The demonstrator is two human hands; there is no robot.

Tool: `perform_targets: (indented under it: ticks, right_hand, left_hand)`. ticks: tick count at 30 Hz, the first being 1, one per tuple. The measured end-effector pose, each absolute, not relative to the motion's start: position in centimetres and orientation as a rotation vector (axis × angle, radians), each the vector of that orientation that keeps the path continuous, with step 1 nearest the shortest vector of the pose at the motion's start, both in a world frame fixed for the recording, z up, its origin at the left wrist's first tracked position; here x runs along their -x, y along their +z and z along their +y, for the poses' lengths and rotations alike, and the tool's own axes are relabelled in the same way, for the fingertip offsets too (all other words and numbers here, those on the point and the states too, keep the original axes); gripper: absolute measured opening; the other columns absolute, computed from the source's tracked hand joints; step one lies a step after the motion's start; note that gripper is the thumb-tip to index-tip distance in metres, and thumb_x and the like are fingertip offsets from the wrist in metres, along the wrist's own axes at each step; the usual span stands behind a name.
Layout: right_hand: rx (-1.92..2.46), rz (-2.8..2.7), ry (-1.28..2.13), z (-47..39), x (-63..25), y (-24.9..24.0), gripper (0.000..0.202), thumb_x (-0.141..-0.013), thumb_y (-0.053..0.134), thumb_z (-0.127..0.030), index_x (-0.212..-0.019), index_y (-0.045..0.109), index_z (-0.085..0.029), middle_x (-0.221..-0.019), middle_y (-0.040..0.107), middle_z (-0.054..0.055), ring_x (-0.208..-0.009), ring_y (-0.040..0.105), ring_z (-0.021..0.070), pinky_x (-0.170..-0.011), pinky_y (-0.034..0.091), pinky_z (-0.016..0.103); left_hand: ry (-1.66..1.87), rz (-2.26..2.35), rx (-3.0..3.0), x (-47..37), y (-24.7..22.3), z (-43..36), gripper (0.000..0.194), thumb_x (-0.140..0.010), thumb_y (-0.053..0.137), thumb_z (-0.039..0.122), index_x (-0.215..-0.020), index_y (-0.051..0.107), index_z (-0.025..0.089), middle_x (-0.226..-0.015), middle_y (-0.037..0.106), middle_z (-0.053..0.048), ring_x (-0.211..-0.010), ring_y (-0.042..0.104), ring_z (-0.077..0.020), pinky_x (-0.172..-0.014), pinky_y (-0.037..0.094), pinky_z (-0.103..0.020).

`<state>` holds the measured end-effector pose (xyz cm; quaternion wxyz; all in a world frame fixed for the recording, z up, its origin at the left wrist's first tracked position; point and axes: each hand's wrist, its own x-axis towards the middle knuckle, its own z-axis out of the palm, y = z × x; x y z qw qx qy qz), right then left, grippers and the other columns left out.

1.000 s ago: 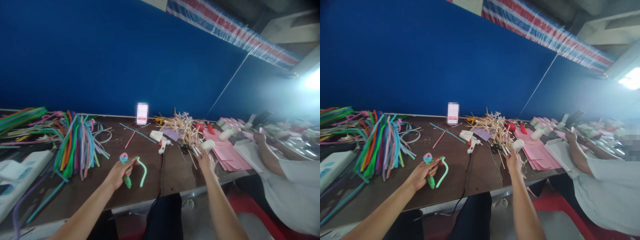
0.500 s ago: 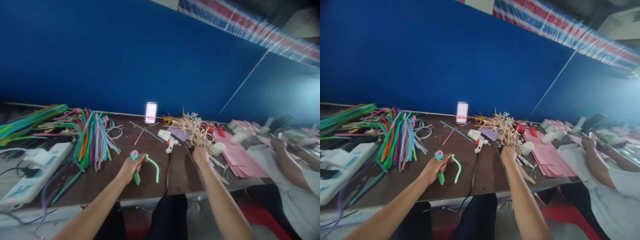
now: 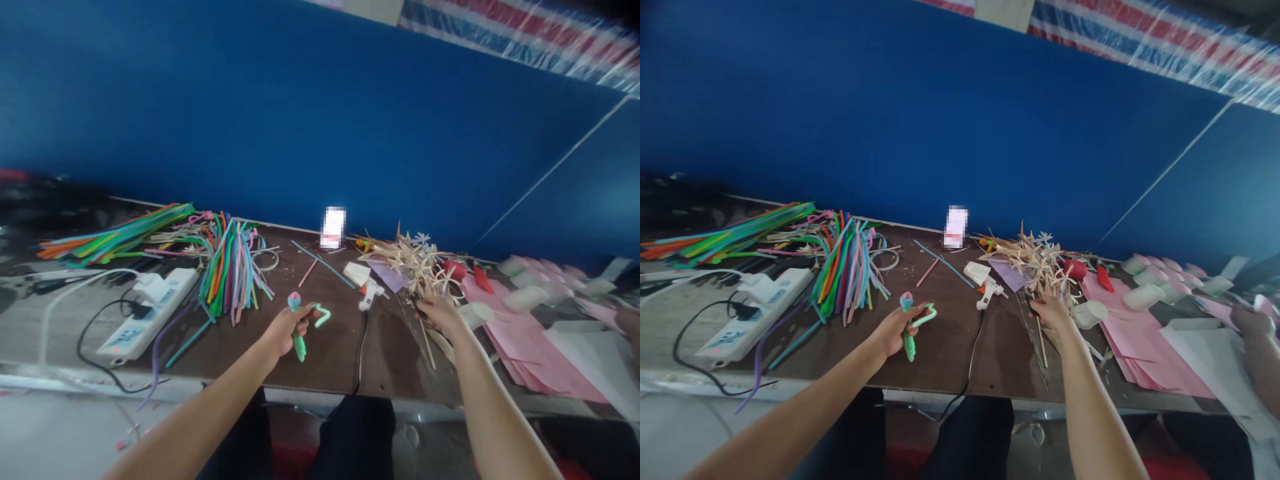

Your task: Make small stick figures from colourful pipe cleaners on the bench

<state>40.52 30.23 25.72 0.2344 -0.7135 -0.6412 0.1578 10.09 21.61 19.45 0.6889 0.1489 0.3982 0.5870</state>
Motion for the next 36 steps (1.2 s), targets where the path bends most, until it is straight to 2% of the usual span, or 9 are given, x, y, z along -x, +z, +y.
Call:
perform_targets:
  ticks: [2, 4, 8, 15, 21, 26, 28, 32, 36]
  right_hand:
    - [1.970, -1.789, 0.482, 29.8, -40.1, 25.4, 0.036, -0.082, 0.045, -0.043, -0.069, 0.058, -0.012, -0.057, 0.057, 0.002, -0.049, 0.053, 0.0108, -0.048, 0.043, 0.023]
    - [1.960, -1.832, 0.519, 29.1, -39.2, 25.0, 0.037, -0.076, 0.049, -0.047, -0.060, 0.056, -0.015, -0.047, 0.055, 0.001, -0.043, 0.051, 0.0119, -0.043, 0.037, 0.022]
    - [1.724, -2.112, 0.399, 26.1, -35.9, 23.7, 0.023, -0.068, 0.058, -0.042, -0.077, 0.057, -0.021, -0.065, 0.063, -0.001, -0.060, 0.059, 0.0147, -0.050, 0.035, 0.021]
    - [1.504, -2.392, 0.168, 21.9, -31.1, 23.4, 0.020, -0.068, 0.059, -0.033, -0.085, 0.056, -0.024, -0.067, 0.060, -0.002, -0.064, 0.056, 0.0138, -0.055, 0.032, 0.021]
    - [1.543, -2.441, 0.174, 22.1, -30.0, 24.3, 0.019, -0.069, 0.058, -0.036, -0.084, 0.056, -0.023, -0.064, 0.059, -0.002, -0.063, 0.055, 0.0135, -0.053, 0.030, 0.021]
    - [1.585, -2.419, 0.240, 22.1, -29.4, 24.2, 0.020, -0.070, 0.057, -0.036, -0.085, 0.055, -0.023, -0.069, 0.063, -0.001, -0.068, 0.059, 0.0158, -0.056, 0.032, 0.022]
    - [1.611, -2.402, 0.295, 22.1, -29.2, 24.2, 0.020, -0.070, 0.056, -0.037, -0.085, 0.055, -0.023, -0.071, 0.064, -0.001, -0.068, 0.060, 0.0163, -0.056, 0.033, 0.022]
    - [1.608, -2.383, 0.291, 21.7, -28.8, 24.1, 0.023, -0.072, 0.055, -0.039, -0.088, 0.054, -0.022, -0.076, 0.065, 0.000, -0.071, 0.060, 0.0173, -0.057, 0.035, 0.022]
    - [1.596, -2.383, 0.092, 21.4, -28.4, 24.2, 0.023, -0.073, 0.054, -0.035, -0.090, 0.054, -0.020, -0.077, 0.064, 0.004, -0.075, 0.060, 0.0188, -0.060, 0.035, 0.024]
  left_hand:
    - [1.299, 0.864, -0.247, -9.7, 19.8, 21.7, 0.008, -0.068, 0.061, 0.012, -0.075, 0.060, 0.009, -0.063, 0.060, -0.003, -0.034, 0.029, 0.0014, -0.030, 0.021, -0.011]
    - [1.266, 0.847, -0.191, -9.4, 20.2, 21.7, 0.001, -0.072, 0.057, 0.010, -0.071, 0.058, 0.009, -0.061, 0.058, -0.001, -0.033, 0.027, 0.0020, -0.029, 0.020, -0.009]
    - [1.183, 0.812, -0.082, -8.8, 21.4, 21.6, 0.011, -0.079, 0.049, 0.012, -0.071, 0.055, 0.009, -0.059, 0.055, 0.000, -0.031, 0.026, 0.0026, -0.028, 0.019, -0.008]
    - [1.214, 0.836, -0.046, -9.5, 22.9, 21.1, 0.011, -0.080, 0.047, 0.012, -0.071, 0.052, 0.010, -0.058, 0.053, 0.001, -0.031, 0.029, 0.0025, -0.028, 0.021, -0.009]
    - [1.343, 0.955, -0.158, -11.1, 22.8, 20.7, 0.005, -0.072, 0.057, 0.013, -0.070, 0.052, 0.011, -0.059, 0.054, 0.001, -0.034, 0.030, 0.0015, -0.031, 0.022, -0.010]
    - [1.471, 1.104, -0.339, -12.3, 22.3, 20.4, 0.024, -0.059, 0.069, 0.022, -0.076, 0.058, 0.010, -0.060, 0.058, 0.000, -0.034, 0.030, -0.0003, -0.032, 0.021, -0.015]
    - [1.508, 1.157, -0.414, -12.5, 22.2, 20.4, 0.028, -0.055, 0.070, 0.027, -0.075, 0.060, 0.010, -0.051, 0.053, 0.003, -0.034, 0.028, -0.0014, -0.033, 0.019, -0.017]
    - [1.496, 1.297, -0.670, -12.7, 21.8, 20.2, 0.031, -0.060, 0.066, 0.039, -0.071, 0.064, 0.010, -0.034, 0.030, 0.009, -0.032, 0.024, -0.0039, -0.035, 0.015, -0.019]
    - [1.499, 1.409, -0.835, -12.8, 21.4, 20.0, 0.034, -0.065, 0.061, 0.044, -0.069, 0.064, 0.011, -0.037, 0.028, 0.008, -0.035, 0.024, -0.0046, -0.036, 0.016, -0.020]
